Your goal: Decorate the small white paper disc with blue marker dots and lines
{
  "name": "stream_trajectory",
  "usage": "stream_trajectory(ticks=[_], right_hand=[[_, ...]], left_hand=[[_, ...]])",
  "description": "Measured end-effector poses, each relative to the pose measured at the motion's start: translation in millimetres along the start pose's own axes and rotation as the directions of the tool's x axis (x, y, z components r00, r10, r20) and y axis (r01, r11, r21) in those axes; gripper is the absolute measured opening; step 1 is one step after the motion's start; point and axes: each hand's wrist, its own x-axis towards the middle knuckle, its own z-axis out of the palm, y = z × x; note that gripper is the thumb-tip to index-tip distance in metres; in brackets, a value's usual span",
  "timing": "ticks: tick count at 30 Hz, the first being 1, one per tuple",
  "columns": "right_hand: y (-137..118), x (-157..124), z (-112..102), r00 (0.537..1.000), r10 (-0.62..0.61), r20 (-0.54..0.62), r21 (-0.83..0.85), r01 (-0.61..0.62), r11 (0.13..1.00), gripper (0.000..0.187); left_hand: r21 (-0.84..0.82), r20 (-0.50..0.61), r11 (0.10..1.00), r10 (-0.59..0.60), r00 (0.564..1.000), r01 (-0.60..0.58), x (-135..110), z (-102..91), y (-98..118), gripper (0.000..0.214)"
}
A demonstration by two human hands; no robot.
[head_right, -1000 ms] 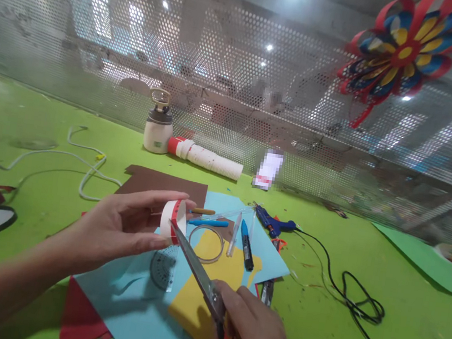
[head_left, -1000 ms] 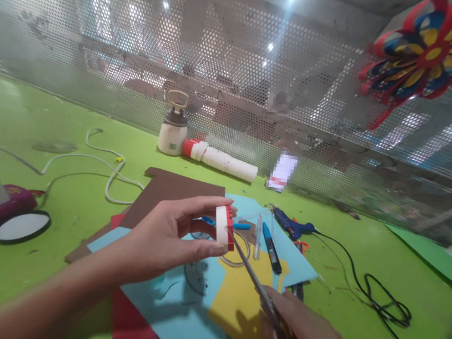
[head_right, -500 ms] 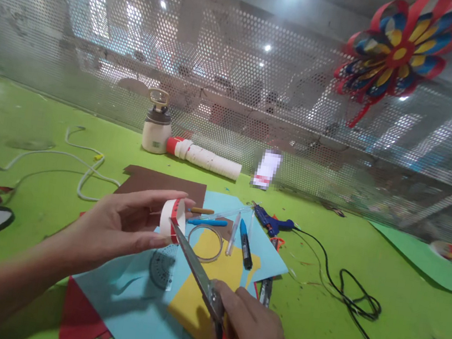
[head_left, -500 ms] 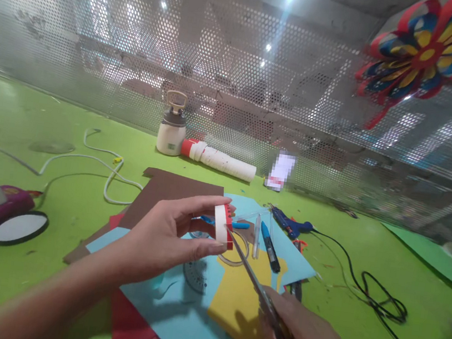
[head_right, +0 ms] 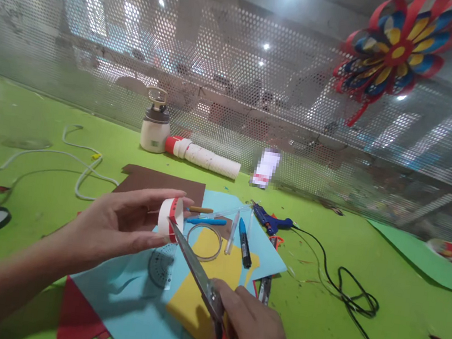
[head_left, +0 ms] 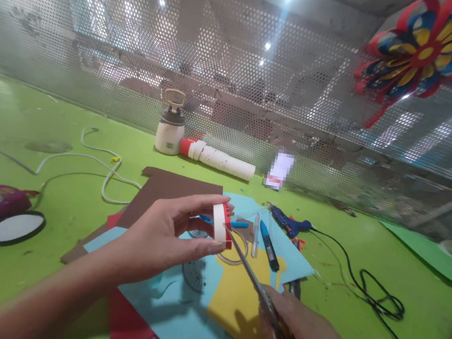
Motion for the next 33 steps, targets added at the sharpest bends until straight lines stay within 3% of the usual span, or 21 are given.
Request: stream_trajectory(ticks=[13,24,27,31,33], right_hand=[[0.8,5.1,4.2,0.997,0.071,0.007,0.046,-0.072,0.996,0.031],[-3.2,8.8,12.1,0.987,0.145,-0.074,0.097,-0.137,0.986,0.023],[-5.0,8.4,12.2,0.968,0.236,-0.084,0.114,-0.226,0.967,0.020],[-5.6,8.0,8.7,0.890,0.454,-0.044,0.220,-0.435,0.873,0.025],[-4.9,8.4,7.5,0.880,0.472,-0.048,0.248,-0.447,0.859,0.026]], left_hand=[[0.058,-0.004,0.998,-0.028,1.000,0.028,1.4,0.2,-0.7,0.052],[0.081,-0.075,0.996,-0.026,0.997,0.032,5.7,1.1,-0.1,0.051],[0.066,-0.114,0.997,-0.037,0.993,0.045,7.2,0.3,2.5,0.055],[0.074,-0.091,0.996,-0.042,0.995,0.048,6.7,-0.9,3.8,0.056],[0.089,-0.074,0.995,-0.043,0.996,0.049,5.7,-1.1,3.4,0.056]])
